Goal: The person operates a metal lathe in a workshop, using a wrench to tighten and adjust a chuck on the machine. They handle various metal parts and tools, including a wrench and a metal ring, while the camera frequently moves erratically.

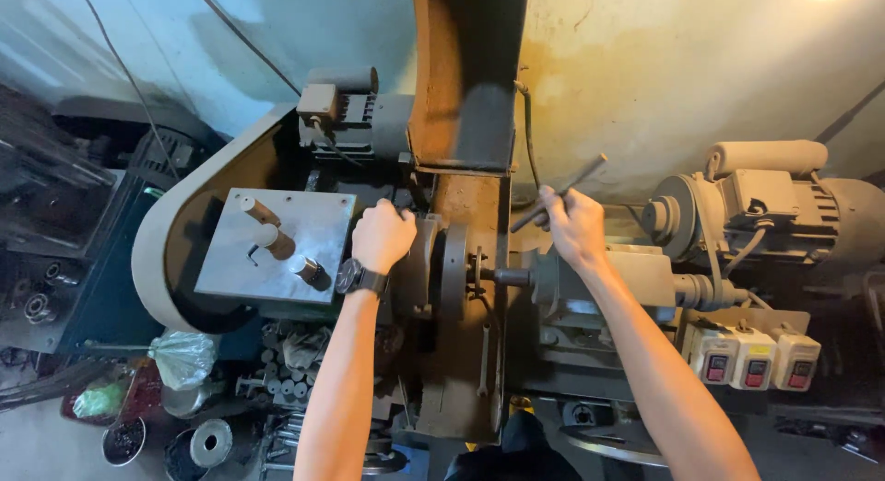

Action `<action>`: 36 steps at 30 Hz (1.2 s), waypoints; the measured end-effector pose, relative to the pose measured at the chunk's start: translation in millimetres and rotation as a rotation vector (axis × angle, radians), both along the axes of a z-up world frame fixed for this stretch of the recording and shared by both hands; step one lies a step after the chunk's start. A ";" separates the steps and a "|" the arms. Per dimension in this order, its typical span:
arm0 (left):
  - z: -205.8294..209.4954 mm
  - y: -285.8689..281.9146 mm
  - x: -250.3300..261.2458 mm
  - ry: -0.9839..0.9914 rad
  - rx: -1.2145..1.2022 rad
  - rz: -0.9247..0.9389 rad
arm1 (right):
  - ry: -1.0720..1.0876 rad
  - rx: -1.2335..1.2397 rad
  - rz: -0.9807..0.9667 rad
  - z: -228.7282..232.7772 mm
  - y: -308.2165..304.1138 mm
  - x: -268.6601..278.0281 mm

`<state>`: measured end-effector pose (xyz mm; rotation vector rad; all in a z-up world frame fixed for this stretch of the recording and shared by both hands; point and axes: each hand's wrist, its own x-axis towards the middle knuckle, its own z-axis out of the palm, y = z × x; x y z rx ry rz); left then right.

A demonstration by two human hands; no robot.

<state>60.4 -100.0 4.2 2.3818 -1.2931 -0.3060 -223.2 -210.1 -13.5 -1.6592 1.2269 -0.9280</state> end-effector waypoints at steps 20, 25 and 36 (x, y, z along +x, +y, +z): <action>-4.5 16.5 -5.9 -0.045 -0.006 0.121 | 0.079 0.043 0.016 21.7 -13.0 21.8; 12.9 75.0 -44.7 0.040 -0.420 0.100 | 0.283 -0.109 0.014 -9.6 -1.8 -14.1; -111.8 190.5 -107.5 0.239 -0.742 0.204 | 0.361 -0.078 0.011 13.7 14.1 -8.1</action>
